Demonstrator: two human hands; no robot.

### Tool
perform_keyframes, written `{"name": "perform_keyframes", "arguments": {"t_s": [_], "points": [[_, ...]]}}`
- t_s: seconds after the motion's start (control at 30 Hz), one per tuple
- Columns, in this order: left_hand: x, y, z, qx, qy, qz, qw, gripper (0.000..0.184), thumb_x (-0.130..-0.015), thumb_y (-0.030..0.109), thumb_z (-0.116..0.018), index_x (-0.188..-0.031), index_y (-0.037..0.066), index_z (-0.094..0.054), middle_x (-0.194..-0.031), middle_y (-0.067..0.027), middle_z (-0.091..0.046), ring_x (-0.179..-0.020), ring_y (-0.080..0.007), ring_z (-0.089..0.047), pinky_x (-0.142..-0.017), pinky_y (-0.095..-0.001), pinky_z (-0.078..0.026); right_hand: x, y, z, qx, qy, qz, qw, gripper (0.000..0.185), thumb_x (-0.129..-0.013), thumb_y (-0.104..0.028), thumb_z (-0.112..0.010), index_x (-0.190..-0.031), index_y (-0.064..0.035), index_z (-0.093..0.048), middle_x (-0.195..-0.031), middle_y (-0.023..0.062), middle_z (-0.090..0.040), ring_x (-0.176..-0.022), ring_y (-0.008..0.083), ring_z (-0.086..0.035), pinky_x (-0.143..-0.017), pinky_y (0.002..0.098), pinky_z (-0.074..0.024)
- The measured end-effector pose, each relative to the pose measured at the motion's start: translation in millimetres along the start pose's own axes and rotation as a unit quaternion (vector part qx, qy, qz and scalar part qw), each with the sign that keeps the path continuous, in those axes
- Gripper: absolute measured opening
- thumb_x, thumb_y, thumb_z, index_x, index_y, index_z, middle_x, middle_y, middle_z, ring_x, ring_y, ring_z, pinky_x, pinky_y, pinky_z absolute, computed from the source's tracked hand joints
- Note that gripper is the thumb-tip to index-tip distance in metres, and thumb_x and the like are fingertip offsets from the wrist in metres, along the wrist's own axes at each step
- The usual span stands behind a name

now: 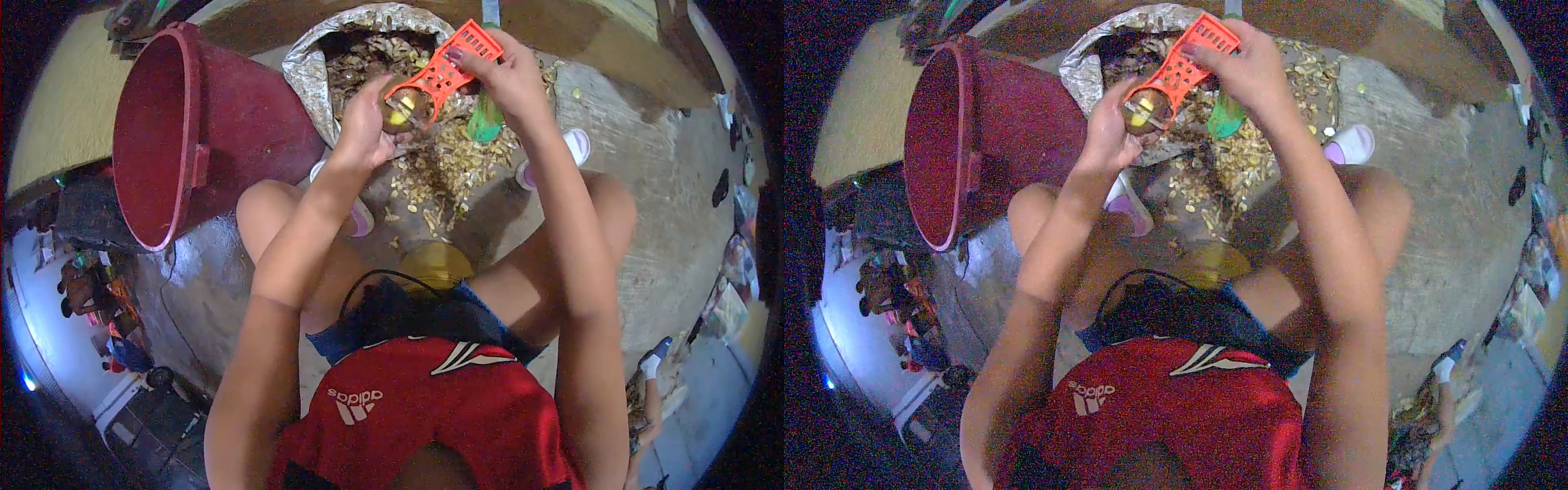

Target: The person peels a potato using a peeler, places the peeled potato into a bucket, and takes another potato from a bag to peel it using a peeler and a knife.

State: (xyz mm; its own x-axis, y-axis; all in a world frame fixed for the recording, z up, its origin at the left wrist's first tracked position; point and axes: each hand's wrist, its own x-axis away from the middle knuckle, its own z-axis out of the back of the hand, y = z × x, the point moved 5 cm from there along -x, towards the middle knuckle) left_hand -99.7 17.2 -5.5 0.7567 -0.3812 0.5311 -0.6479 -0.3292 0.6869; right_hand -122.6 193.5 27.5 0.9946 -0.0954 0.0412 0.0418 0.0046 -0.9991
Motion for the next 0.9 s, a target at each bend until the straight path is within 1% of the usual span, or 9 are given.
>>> {"name": "perform_keyframes", "arguments": {"t_s": [0.17,0.27,0.33,0.43,0.47,0.5,0.6,0.73,0.9], "points": [[-6.3,0.7,4.6,-0.015,-0.027,-0.004,1.0,0.037,-0.088,0.035,-0.036,-0.099,0.006,-0.057,-0.082,-0.0068,-0.064,-0.06,-0.0187,-0.06,-0.046,-0.0256,-0.045,-6.4,-5.0,7.0,0.036,-0.006,0.013,0.999,0.022,-0.074,-0.017,-0.068,-0.089,-0.0017,-0.061,-0.073,0.0038,-0.063,-0.063,0.0096,-0.058,-0.055,0.0236,-0.0472],[-2.0,4.9,-1.1,-0.014,0.036,0.003,0.999,0.036,-0.088,0.035,-0.037,-0.098,0.006,-0.056,-0.081,-0.0076,-0.063,-0.062,-0.0186,-0.06,-0.046,-0.0272,-0.046,-9.4,-7.8,6.9,0.028,-0.018,-0.004,0.999,0.023,-0.079,-0.015,-0.063,-0.096,-0.001,-0.058,-0.077,0.0038,-0.062,-0.064,0.0095,-0.059,-0.053,0.0226,-0.0472],[-3.1,6.0,1.2,-0.027,0.019,0.003,0.999,0.035,-0.087,0.035,-0.039,-0.097,0.006,-0.056,-0.08,-0.0077,-0.063,-0.063,-0.0188,-0.06,-0.046,-0.0285,-0.047,-7.5,-12.7,5.1,0.02,-0.014,-0.013,1.0,0.024,-0.079,-0.016,-0.064,-0.096,-0.0009,-0.058,-0.077,0.0043,-0.063,-0.063,0.0097,-0.059,-0.052,0.0229,-0.0474],[0.5,5.2,14.2,-0.035,-0.042,0.028,0.998,0.032,-0.087,0.033,-0.042,-0.095,0.006,-0.056,-0.079,-0.0079,-0.061,-0.065,-0.0189,-0.06,-0.048,-0.0306,-0.048,-31.3,-5.0,57.7,0.216,0.125,0.15,0.957,0.024,-0.079,-0.017,-0.064,-0.096,-0.0011,-0.058,-0.078,0.0049,-0.064,-0.062,0.01,-0.06,-0.052,0.023,-0.0477],[3.4,5.6,17.4,-0.038,-0.067,0.042,0.996,0.031,-0.087,0.033,-0.043,-0.094,0.006,-0.055,-0.079,-0.0079,-0.061,-0.065,-0.0189,-0.06,-0.048,-0.0313,-0.049,-35.1,-3.0,70.7,0.193,0.145,0.129,0.962,0.024,-0.079,-0.017,-0.064,-0.096,-0.0012,-0.058,-0.078,0.0047,-0.064,-0.062,0.0099,-0.059,-0.052,0.0229,-0.0476],[12.1,8.0,13.4,-0.034,0.042,0.011,0.999,0.029,-0.088,0.032,-0.044,-0.093,0.005,-0.055,-0.078,-0.0081,-0.06,-0.064,-0.0198,-0.06,-0.052,-0.0316,-0.051,-36.3,-4.0,75.6,0.138,0.144,0.093,0.976,0.024,-0.079,-0.016,-0.064,-0.096,-0.0014,-0.058,-0.078,0.0045,-0.063,-0.062,0.0097,-0.059,-0.052,0.0228,-0.0474],[2.0,3.4,19.4,0.021,0.047,-0.013,0.999,0.028,-0.09,0.031,-0.043,-0.093,0.005,-0.054,-0.079,-0.0085,-0.06,-0.066,-0.0207,-0.06,-0.056,-0.0329,-0.052,-29.0,1.4,58.3,0.036,0.09,0.034,0.995,0.023,-0.079,-0.016,-0.065,-0.096,-0.0017,-0.058,-0.077,0.004,-0.063,-0.062,0.0093,-0.059,-0.052,0.0226,-0.0469],[-3.2,4.8,14.9,0.073,-0.061,0.035,0.995,0.031,-0.09,0.032,-0.042,-0.102,0.005,-0.053,-0.088,-0.0084,-0.061,-0.072,-0.0212,-0.06,-0.059,-0.0342,-0.051,-20.4,0.0,38.8,-0.01,0.035,-0.001,0.999,0.022,-0.078,-0.016,-0.065,-0.095,-0.0021,-0.058,-0.077,0.0032,-0.063,-0.062,0.0088,-0.058,-0.053,0.0224,-0.0462],[-5.4,2.6,13.1,0.117,-0.026,0.019,0.993,0.038,-0.09,0.039,-0.041,-0.103,0.005,-0.054,-0.088,-0.0083,-0.062,-0.07,-0.0211,-0.06,-0.056,-0.0334,-0.05,-14.2,-4.3,30.3,-0.029,-0.014,-0.016,0.999,0.022,-0.078,-0.015,-0.065,-0.094,-0.0027,-0.058,-0.077,0.0023,-0.062,-0.062,0.0081,-0.058,-0.053,0.022,-0.0453]]}}
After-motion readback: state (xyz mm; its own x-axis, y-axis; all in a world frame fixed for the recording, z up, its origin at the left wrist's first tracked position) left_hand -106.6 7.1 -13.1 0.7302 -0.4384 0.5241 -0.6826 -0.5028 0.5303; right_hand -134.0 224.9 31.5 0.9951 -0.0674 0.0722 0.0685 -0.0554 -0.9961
